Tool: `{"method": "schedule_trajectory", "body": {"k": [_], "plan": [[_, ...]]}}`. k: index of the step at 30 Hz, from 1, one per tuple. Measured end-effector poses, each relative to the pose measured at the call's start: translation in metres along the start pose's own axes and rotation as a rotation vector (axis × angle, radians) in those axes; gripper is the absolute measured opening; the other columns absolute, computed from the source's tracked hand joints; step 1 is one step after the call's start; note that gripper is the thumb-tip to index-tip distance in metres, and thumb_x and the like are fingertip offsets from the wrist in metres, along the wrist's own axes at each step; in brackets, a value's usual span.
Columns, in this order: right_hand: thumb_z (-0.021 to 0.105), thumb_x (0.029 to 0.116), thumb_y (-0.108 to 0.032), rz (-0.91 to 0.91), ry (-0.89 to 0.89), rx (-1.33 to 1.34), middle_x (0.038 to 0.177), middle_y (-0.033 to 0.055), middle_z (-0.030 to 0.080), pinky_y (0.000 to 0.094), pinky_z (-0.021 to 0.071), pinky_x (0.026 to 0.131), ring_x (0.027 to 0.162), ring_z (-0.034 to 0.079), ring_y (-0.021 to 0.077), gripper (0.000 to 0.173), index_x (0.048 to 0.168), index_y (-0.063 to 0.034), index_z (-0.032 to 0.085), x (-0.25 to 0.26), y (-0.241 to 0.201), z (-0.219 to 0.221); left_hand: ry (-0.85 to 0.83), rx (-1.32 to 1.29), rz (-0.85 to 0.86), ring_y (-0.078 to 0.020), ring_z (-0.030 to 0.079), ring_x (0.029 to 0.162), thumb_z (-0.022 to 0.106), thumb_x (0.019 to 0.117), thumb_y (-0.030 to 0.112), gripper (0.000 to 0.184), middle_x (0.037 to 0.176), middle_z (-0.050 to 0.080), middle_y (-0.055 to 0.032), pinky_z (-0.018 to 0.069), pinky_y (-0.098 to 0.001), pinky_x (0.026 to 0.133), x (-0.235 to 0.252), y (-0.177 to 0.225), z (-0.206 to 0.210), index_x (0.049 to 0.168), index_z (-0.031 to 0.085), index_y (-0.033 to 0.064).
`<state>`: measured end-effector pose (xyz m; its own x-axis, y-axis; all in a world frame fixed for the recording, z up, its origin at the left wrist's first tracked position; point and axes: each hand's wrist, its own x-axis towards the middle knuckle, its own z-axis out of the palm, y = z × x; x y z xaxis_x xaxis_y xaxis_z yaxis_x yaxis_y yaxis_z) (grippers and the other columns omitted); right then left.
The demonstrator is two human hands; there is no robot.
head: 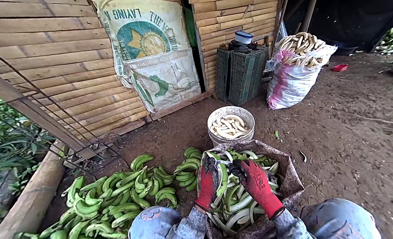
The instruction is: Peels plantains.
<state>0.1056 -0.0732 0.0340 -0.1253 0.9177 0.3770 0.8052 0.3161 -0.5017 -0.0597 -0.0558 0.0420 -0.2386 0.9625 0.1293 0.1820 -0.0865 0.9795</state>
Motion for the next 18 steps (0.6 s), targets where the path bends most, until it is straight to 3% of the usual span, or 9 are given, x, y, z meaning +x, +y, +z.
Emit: {"method": "schedule_trajectory", "body": {"k": [3,5,6,7,9,10,12,14,18], "plan": [[0.065,0.0910,-0.009,0.093,-0.047,0.021,0.119,0.0276,0.068,0.0612,0.0503,0.093,0.112,0.065,0.0464,0.038,0.128,-0.0034,0.069,0.015,0.011,-0.004,-0.363,0.099,0.012,-0.0180,0.054,0.127,0.038,0.1086,0.008,0.040,0.138,0.055,-0.0270,0.0394,-0.0281,0.111,-0.012,0.005,-0.010,0.141,0.047,-0.0142],[0.057,0.0995,-0.014,0.225,-0.230,0.024,0.126,0.0242,0.065,0.0574,0.0485,0.100,0.117,0.064,0.0411,0.037,0.135,-0.0056,0.064,0.030,0.023,-0.014,-0.642,0.175,0.041,-0.0168,0.050,0.136,0.036,0.1092,0.012,0.045,0.147,0.050,-0.0240,0.0359,-0.0293,0.116,-0.017,0.008,-0.010,0.149,0.041,-0.0091],[0.056,0.1016,-0.017,0.266,-0.280,0.034,0.127,0.0222,0.065,0.0556,0.0484,0.101,0.118,0.064,0.0387,0.037,0.136,-0.0065,0.063,0.034,0.029,-0.016,-0.672,0.156,0.028,-0.0160,0.051,0.135,0.035,0.1093,0.013,0.047,0.149,0.050,-0.0222,0.0373,-0.0299,0.116,-0.017,0.004,-0.008,0.152,0.037,-0.0071],[0.056,0.1020,-0.018,0.284,-0.278,0.053,0.126,0.0215,0.065,0.0546,0.0486,0.101,0.118,0.064,0.0376,0.036,0.135,-0.0062,0.063,0.034,0.032,-0.015,-0.612,0.069,-0.021,-0.0151,0.057,0.126,0.034,0.1099,0.014,0.048,0.144,0.054,-0.0208,0.0440,-0.0298,0.109,-0.016,-0.001,-0.006,0.153,0.034,-0.0068],[0.058,0.0989,-0.017,0.233,-0.169,0.095,0.122,0.0221,0.067,0.0546,0.0502,0.098,0.114,0.066,0.0380,0.036,0.132,-0.0037,0.065,0.026,0.028,-0.014,-0.384,-0.224,-0.137,-0.0190,0.070,0.091,0.035,0.1108,0.020,0.045,0.113,0.066,-0.0171,0.0610,-0.0355,0.082,-0.004,-0.004,-0.002,0.148,0.036,-0.0050],[0.061,0.0956,-0.016,0.166,-0.075,0.135,0.118,0.0217,0.069,0.0543,0.0524,0.095,0.109,0.068,0.0375,0.036,0.128,-0.0032,0.067,0.017,0.024,-0.010,-0.297,-0.402,-0.186,-0.0230,0.071,0.085,0.036,0.1112,0.022,0.041,0.105,0.067,-0.0172,0.0628,-0.0399,0.077,0.003,-0.006,-0.003,0.144,0.040,-0.0036],[0.067,0.0892,-0.019,-0.014,0.083,0.227,0.110,0.0187,0.071,0.0533,0.0561,0.088,0.101,0.070,0.0351,0.036,0.121,-0.0044,0.072,-0.001,0.016,0.002,-0.164,-0.719,-0.198,-0.0180,0.069,0.083,0.029,0.1121,0.021,0.035,0.096,0.069,-0.0106,0.0599,-0.0341,0.075,0.013,-0.008,-0.008,0.125,0.056,0.0008],[0.071,0.0884,-0.028,-0.191,0.177,0.234,0.106,0.0150,0.073,0.0525,0.0573,0.084,0.098,0.071,0.0330,0.034,0.116,-0.0086,0.075,-0.012,0.008,0.011,-0.160,-1.055,-0.216,-0.0121,0.072,0.080,0.015,0.1107,0.022,0.049,0.088,0.073,-0.0051,0.0611,-0.0261,0.073,0.020,-0.006,-0.012,0.104,0.061,0.0059],[0.069,0.0855,-0.032,-0.323,0.244,0.059,0.107,0.0139,0.075,0.0545,0.0568,0.083,0.099,0.072,0.0368,0.036,0.117,-0.0163,0.077,-0.009,0.005,0.011,-0.130,-1.204,-0.302,-0.0127,0.072,0.070,0.010,0.1111,0.026,0.056,0.078,0.072,-0.0058,0.0604,-0.0252,0.065,0.016,0.002,-0.011,0.098,0.060,0.0060]]}}
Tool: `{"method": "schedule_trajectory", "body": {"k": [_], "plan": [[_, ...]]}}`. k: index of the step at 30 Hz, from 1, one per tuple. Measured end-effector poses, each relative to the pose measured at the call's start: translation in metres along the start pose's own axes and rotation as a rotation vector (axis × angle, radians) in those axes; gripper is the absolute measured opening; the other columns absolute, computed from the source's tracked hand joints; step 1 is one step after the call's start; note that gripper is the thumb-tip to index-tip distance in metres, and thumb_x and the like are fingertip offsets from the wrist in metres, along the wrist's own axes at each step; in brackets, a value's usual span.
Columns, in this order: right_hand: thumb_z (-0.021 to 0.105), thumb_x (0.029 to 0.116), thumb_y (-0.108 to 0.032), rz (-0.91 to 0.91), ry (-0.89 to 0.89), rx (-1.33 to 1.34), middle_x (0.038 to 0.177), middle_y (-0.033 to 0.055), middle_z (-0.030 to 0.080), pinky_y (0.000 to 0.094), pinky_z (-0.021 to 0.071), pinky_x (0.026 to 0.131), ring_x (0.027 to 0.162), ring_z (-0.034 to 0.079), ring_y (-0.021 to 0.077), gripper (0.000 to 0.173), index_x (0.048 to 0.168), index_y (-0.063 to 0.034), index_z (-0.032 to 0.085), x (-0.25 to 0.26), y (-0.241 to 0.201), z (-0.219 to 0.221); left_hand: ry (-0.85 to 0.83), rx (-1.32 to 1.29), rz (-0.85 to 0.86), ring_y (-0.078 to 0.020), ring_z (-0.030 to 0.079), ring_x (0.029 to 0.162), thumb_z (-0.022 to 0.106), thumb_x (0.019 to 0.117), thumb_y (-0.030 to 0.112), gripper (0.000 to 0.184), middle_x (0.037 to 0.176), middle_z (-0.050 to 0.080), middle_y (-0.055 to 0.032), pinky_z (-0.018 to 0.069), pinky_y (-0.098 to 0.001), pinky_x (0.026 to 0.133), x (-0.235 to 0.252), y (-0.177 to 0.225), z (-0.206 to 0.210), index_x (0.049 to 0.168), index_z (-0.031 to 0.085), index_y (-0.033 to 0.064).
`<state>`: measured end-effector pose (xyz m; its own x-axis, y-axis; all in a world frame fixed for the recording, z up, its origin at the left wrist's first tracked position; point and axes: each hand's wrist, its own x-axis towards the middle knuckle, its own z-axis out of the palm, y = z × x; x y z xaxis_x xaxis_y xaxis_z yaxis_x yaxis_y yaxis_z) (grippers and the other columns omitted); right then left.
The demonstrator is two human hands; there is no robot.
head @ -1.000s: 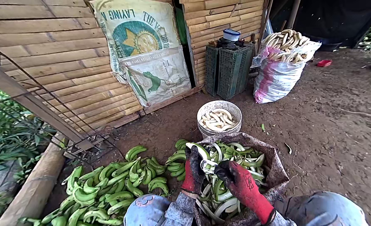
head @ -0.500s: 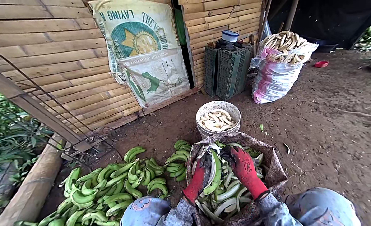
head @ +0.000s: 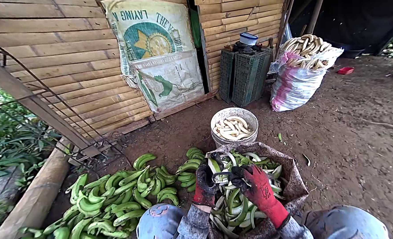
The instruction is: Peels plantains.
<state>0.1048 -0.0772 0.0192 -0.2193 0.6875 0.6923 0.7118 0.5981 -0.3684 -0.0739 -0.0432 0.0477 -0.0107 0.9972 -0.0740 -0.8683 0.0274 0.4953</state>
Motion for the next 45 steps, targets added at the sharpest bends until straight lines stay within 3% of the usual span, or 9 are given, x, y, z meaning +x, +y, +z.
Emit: {"method": "schedule_trajectory", "body": {"k": [12,15,18,20,24,28,33,40,45], "plan": [[0.074,0.0806,-0.020,0.144,-0.089,-0.069,0.109,0.0223,0.072,0.0603,0.0553,0.082,0.101,0.070,0.0450,0.040,0.119,-0.0091,0.075,0.010,-0.005,0.002,0.033,0.790,0.297,-0.0062,0.062,0.093,0.026,0.1118,0.017,0.041,0.111,0.063,-0.0079,0.0527,-0.0225,0.086,-0.007,-0.015,0.005,0.138,0.048,-0.0044],[0.072,0.0826,-0.015,0.244,-0.110,-0.054,0.110,0.0246,0.071,0.0605,0.0548,0.083,0.101,0.069,0.0459,0.040,0.121,-0.0061,0.073,0.016,-0.006,0.001,0.132,1.041,0.306,-0.0106,0.063,0.076,0.031,0.1114,0.018,0.038,0.099,0.065,-0.0104,0.0563,-0.0259,0.068,-0.016,-0.022,0.011,0.130,0.055,-0.0047],[0.061,0.0936,-0.013,0.466,-0.260,0.060,0.115,0.0232,0.070,0.0570,0.0532,0.091,0.106,0.069,0.0402,0.037,0.129,-0.0045,0.068,0.028,0.002,-0.008,0.008,1.401,0.307,-0.0277,0.058,0.128,0.043,0.1079,0.010,0.040,0.134,0.060,-0.0293,0.0403,-0.0358,0.114,-0.041,-0.022,0.016,0.137,0.051,-0.0158],[0.056,0.0996,-0.017,0.625,-0.334,0.074,0.121,0.0220,0.069,0.0543,0.0508,0.099,0.113,0.067,0.0373,0.037,0.133,-0.0039,0.065,0.030,0.016,-0.012,-0.147,1.591,0.382,-0.0309,0.064,0.122,0.050,0.1032,0.010,0.038,0.125,0.067,-0.0283,0.0441,-0.0410,0.111,-0.050,-0.020,0.018,0.131,0.059,-0.0142],[0.067,0.0931,-0.021,0.436,-0.147,0.277,0.112,0.0159,0.072,0.0451,0.0556,0.094,0.102,0.070,0.0271,0.035,0.123,-0.0040,0.071,0.017,0.031,-0.009,-0.038,0.700,0.050,-0.0084,0.054,0.049,0.026,0.1129,0.030,0.045,0.063,0.057,-0.0021,0.0487,-0.0222,0.046,-0.013,-0.014,0.003,0.102,0.061,0.0041],[0.073,0.0919,-0.035,-0.027,-0.348,0.331,0.108,0.0075,0.074,0.0442,0.0551,0.093,0.104,0.069,0.0226,0.030,0.117,-0.0182,0.075,0.012,0.021,-0.021,-0.261,-0.128,-0.379,-0.0087,0.058,0.048,0.029,0.1079,0.040,0.050,0.067,0.059,-0.0008,0.0528,-0.0203,0.046,0.010,0.008,-0.015,0.120,0.060,0.0028],[0.074,0.0846,-0.024,0.053,-0.215,0.058,0.108,0.0168,0.074,0.0571,0.0552,0.089,0.104,0.070,0.0382,0.033,0.115,-0.0114,0.076,0.009,0.016,-0.003,-0.248,0.654,0.072,-0.0098,0.065,0.084,0.038,0.1074,0.009,0.031,0.100,0.068,-0.0072,0.0562,-0.0250,0.079,0.000,-0.009,-0.018,0.126,0.059,-0.0030],[0.068,0.0894,-0.010,0.538,0.028,0.100,0.114,0.0249,0.070,0.0560,0.0545,0.092,0.104,0.069,0.0401,0.037,0.124,0.0021,0.069,0.017,0.026,-0.001,0.103,0.322,-0.099,-0.0086,0.057,0.050,0.025,0.1116,0.023,0.040,0.067,0.058,-0.0020,0.0530,-0.0221,0.048,-0.015,-0.024,-0.017,0.115,0.059,0.0025],[0.065,0.0931,-0.020,0.437,0.102,0.174,0.108,0.0193,0.073,0.0518,0.0563,0.089,0.098,0.072,0.0326,0.035,0.121,0.0012,0.071,0.017,0.026,-0.002,0.236,0.275,0.142,-0.0103,0.056,0.057,0.021,0.1124,0.034,0.042,0.071,0.055,-0.0016,0.0535,-0.0260,0.055,0.049,-0.012,0.038,0.102,0.052,0.0086]]}}
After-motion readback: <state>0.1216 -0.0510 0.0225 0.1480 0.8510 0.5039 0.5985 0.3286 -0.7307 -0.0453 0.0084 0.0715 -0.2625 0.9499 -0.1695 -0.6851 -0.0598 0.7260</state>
